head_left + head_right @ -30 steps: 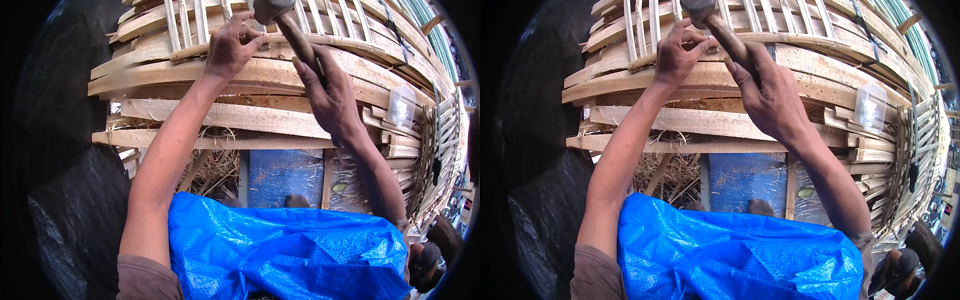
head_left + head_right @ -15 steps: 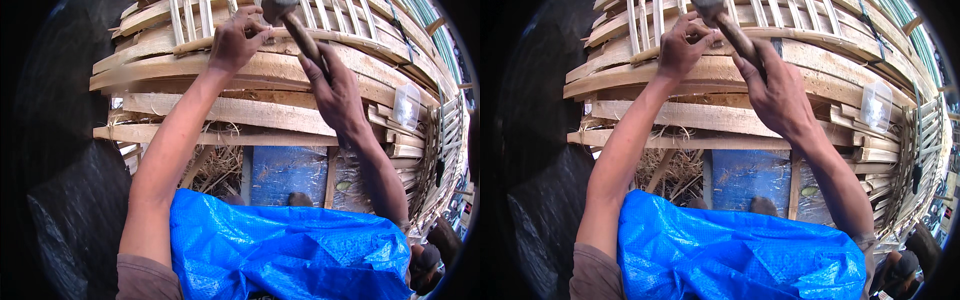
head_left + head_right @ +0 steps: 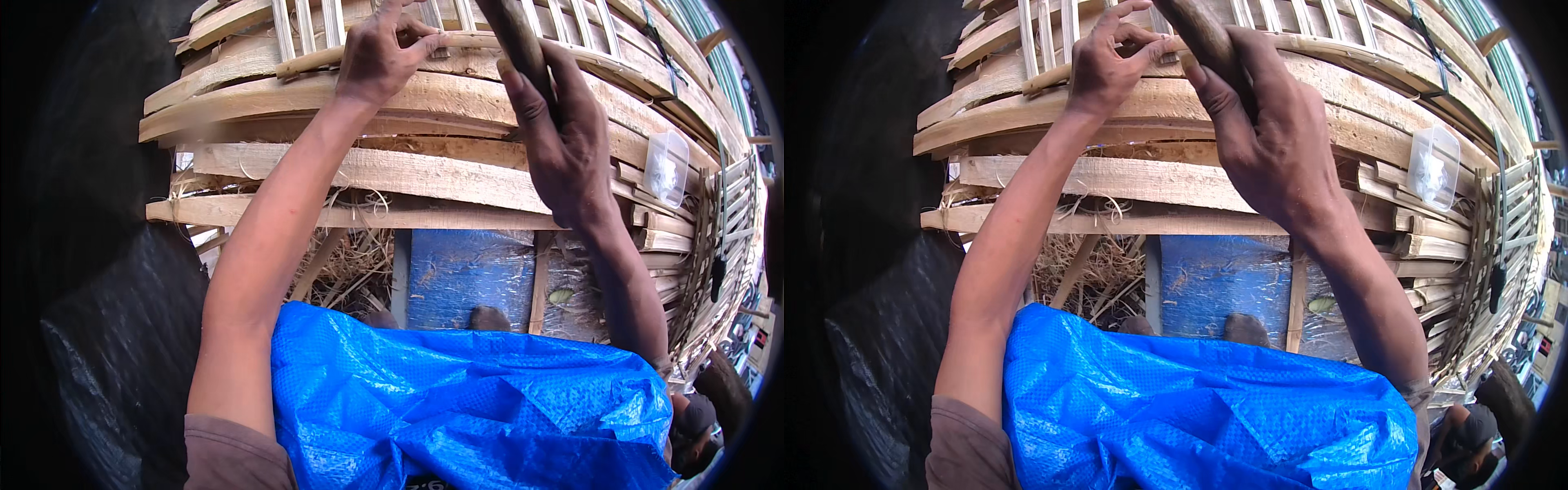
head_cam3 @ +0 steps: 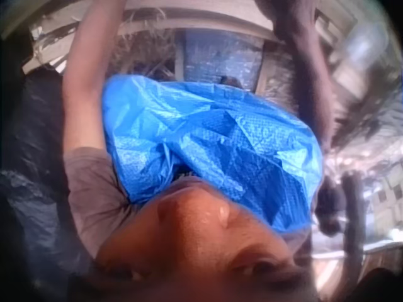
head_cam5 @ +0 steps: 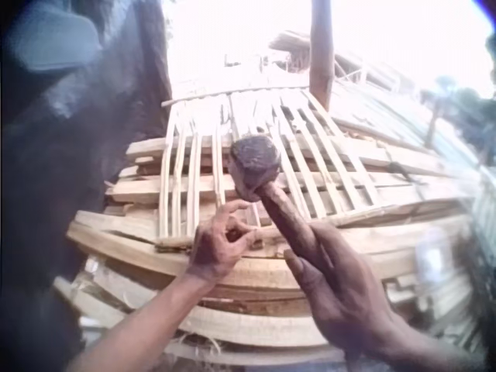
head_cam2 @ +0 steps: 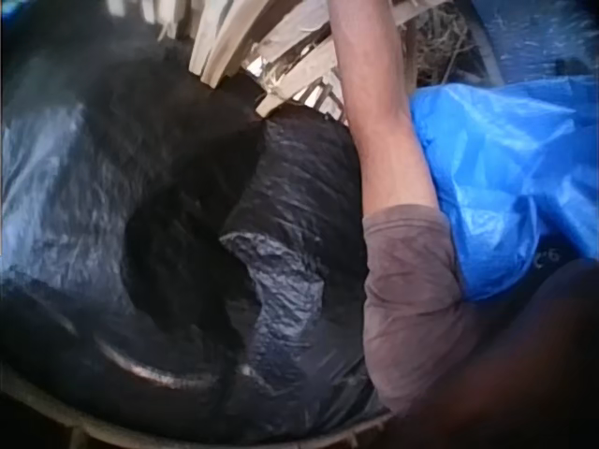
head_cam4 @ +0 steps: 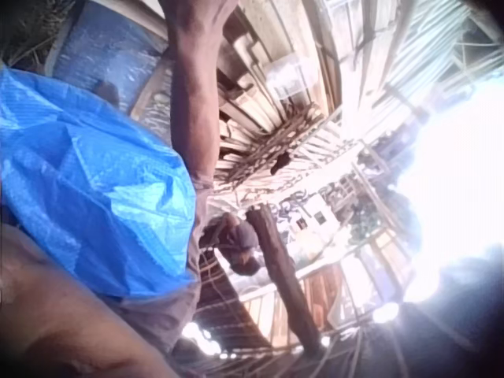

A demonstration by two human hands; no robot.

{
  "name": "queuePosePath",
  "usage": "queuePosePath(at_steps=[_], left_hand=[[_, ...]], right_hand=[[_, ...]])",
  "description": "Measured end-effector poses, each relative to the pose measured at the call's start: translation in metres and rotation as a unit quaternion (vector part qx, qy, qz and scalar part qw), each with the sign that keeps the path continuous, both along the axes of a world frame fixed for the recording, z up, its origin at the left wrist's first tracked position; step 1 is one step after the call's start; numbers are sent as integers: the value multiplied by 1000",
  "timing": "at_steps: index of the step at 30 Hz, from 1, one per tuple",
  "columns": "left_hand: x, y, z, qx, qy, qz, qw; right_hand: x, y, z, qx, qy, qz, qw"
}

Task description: The person constructs a bamboo structure by aligning thin bamboo slats across thicker wooden support beams and securing them using a hammer and small nails.

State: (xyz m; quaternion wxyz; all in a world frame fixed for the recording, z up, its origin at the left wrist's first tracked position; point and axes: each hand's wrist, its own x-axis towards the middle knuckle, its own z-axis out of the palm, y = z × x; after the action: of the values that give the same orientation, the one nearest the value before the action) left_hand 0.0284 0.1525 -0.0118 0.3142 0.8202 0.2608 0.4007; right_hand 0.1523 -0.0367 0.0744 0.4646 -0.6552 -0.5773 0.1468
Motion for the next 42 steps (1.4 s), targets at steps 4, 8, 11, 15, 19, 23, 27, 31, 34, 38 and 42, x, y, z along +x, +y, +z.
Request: queuePosePath(at_steps=[4, 8, 11, 15, 19, 23, 27, 31, 34, 38, 42], left_hand=[[17, 11, -10, 107, -122, -36, 986], [2, 11, -12, 123, -55, -9, 991], [6, 10, -12, 107, -59, 2, 993], [7, 8, -10, 133, -56, 13, 989], [3, 9, -10, 145, -69, 0, 987], [6, 4, -6, 102, -38, 14, 994], [6, 7, -5, 117, -64, 5, 991], [4, 7, -9, 99, -56, -2, 994], [15, 5, -4, 92, -48, 2, 995], [5, 4, -2, 103, -51, -7, 993], [4, 5, -6, 101, -48, 19, 994]], right_hand=[[14, -4, -31, -96, -71, -3, 993], [1, 3, -4, -40, 4, 3, 999], [2, 2, -5, -2, -16, 4, 1000], [6, 4, -21, -100, -50, -3, 994], [-1, 4, 3, -32, 21, -9, 999], [6, 7, -21, -58, -20, -16, 998], [10, 5, 0, -93, 6, -18, 996], [9, 5, 0, -8, 35, 1, 999], [19, 3, -34, -79, -67, -28, 994], [9, 5, -3, -31, -19, -12, 999], [5, 2, -7, -2, 4, 0, 1000]])
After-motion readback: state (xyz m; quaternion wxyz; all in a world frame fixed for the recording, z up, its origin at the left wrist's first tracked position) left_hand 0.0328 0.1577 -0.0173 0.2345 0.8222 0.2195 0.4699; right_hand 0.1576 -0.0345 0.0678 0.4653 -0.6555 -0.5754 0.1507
